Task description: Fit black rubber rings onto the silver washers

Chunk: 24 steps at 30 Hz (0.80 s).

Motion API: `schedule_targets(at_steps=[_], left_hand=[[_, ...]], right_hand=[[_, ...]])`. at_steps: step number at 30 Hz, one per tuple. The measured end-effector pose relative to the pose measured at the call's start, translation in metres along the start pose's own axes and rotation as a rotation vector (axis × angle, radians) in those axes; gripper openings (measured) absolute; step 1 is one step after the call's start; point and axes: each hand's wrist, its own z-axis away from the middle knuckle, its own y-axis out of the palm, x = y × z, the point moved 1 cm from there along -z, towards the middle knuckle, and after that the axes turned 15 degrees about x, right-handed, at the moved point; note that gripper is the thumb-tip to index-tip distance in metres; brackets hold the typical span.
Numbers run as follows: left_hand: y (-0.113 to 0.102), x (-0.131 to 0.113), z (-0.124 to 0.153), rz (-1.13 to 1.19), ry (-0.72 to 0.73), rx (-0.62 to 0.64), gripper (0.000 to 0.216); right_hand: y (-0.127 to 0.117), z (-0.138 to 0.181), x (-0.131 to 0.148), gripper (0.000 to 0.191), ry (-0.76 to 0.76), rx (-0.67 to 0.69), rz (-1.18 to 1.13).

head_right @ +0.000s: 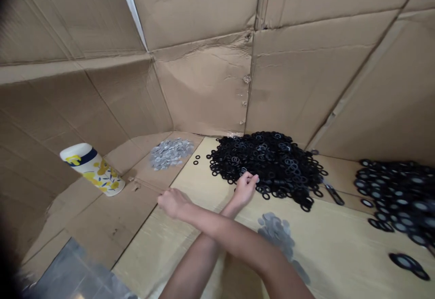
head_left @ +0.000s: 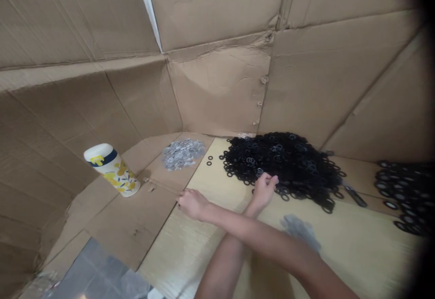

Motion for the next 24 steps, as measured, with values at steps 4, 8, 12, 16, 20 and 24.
schedule_targets(at_steps=[4,8,12,16,20,24], left_hand=[[-0.001,-0.008,0.007,-0.148,0.104,0.039,0.033],[0.001,-0.002,0.002,-0.176,0.082,0.008,0.032],[0.002,0.011,-0.009,-0.203,0.045,-0.033,0.03],[0.001,0.015,-0.011,-0.169,0.023,-0.042,0.029],[0.001,0.011,-0.009,-0.165,0.027,-0.033,0.03],[0.003,0.008,-0.006,-0.245,0.034,0.002,0.025]], right_hand=[[-0.006,0.0,-0.036,0.024,0.182,-0.095,-0.055],[-0.023,-0.002,-0.1,0.03,0.474,-0.126,-0.081],[-0.031,-0.008,-0.142,0.028,0.484,-0.137,-0.065],[-0.023,-0.011,-0.151,0.03,0.434,-0.142,-0.049],[-0.014,-0.014,-0.151,0.032,0.367,-0.141,0.006],[-0.008,-0.016,-0.15,0.022,0.316,-0.111,0.021]])
